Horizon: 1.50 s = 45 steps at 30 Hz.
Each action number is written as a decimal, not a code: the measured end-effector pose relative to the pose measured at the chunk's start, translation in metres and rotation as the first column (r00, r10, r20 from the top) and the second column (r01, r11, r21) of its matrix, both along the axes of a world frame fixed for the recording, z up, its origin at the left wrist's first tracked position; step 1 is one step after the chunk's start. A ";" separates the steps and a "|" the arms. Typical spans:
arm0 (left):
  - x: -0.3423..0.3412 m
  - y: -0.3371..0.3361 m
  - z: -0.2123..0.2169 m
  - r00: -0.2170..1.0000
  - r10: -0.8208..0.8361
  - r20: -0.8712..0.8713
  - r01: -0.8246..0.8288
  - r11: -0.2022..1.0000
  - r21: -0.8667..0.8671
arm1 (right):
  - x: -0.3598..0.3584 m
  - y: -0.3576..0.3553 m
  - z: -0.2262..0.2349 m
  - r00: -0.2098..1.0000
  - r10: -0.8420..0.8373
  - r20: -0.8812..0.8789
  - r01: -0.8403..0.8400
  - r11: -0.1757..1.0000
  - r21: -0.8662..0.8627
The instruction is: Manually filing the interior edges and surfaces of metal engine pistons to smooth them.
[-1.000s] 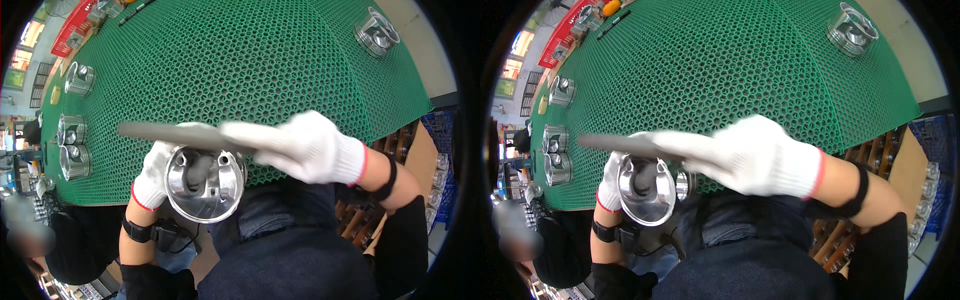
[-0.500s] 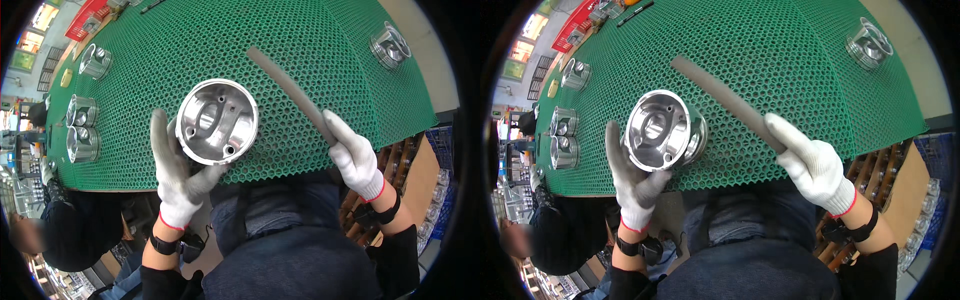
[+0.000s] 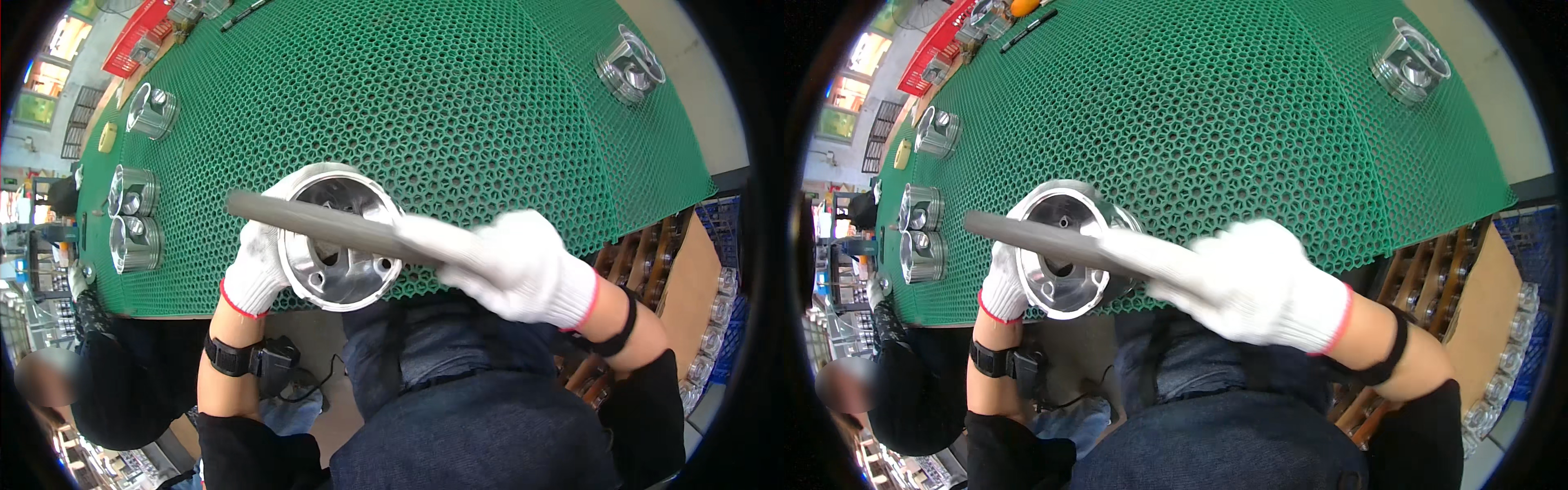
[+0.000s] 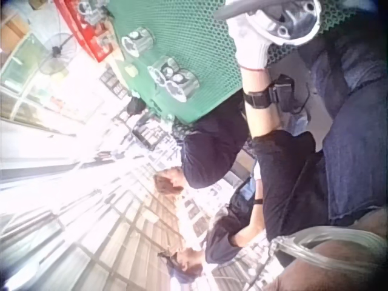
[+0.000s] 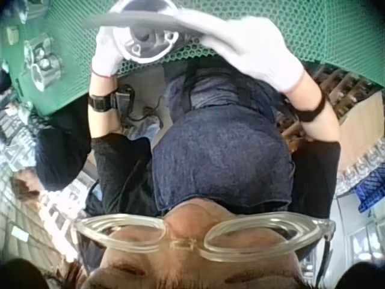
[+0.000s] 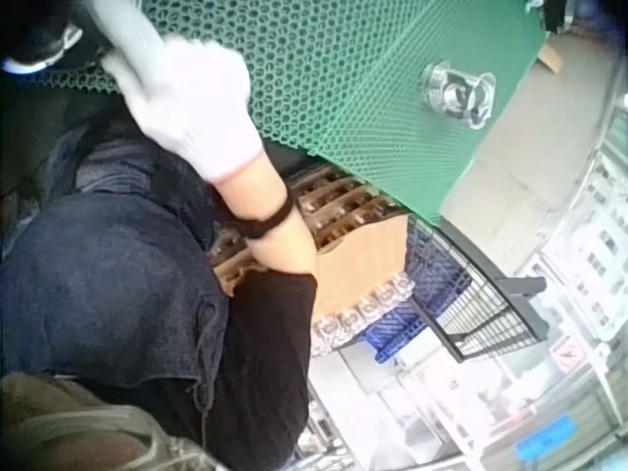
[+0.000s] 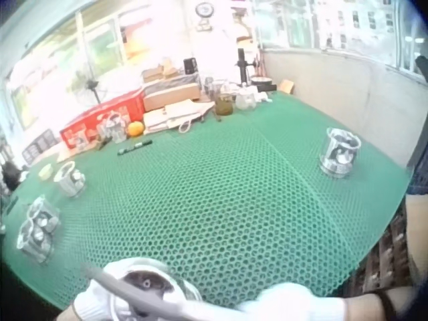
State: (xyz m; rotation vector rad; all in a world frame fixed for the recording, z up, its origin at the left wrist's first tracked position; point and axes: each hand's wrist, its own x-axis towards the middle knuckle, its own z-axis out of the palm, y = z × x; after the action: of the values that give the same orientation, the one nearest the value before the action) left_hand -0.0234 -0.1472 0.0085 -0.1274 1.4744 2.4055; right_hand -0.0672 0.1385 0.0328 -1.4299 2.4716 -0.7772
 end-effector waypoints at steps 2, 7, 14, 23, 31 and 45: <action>-0.004 0.001 0.003 0.993 -0.104 -0.051 0.080 0.935 -0.347 | 0.002 -0.005 0.000 0.998 0.059 -0.011 -0.060 0.988 -0.141; -0.008 0.005 0.010 0.949 -0.242 -0.202 0.063 0.774 -0.630 | -0.005 0.029 0.003 0.986 0.154 -0.062 -0.154 0.988 0.000; -0.007 0.002 0.009 0.986 -0.158 0.056 0.168 0.928 -0.333 | -0.024 -0.004 0.006 0.991 0.126 0.041 -0.123 0.990 -0.076; -0.004 0.005 0.012 0.987 -0.121 -0.108 0.028 0.782 -0.623 | -0.038 -0.012 -0.020 0.990 0.106 0.094 -0.092 0.986 -0.140; 0.016 0.008 0.024 0.758 -0.205 -0.620 -0.484 0.460 -0.744 | -0.023 0.050 -0.033 0.899 -0.186 0.397 0.327 0.888 -0.323; 0.045 0.014 0.081 0.423 -0.822 -0.382 -0.593 0.068 -0.803 | -0.015 0.073 -0.058 0.747 -0.212 0.630 0.556 0.718 -0.418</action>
State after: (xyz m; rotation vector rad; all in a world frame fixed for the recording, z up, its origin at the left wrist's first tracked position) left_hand 0.0213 -0.1336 0.0895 1.2685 3.1339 0.2935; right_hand -0.0825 0.2116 -0.0257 -0.5831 2.1558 -1.8820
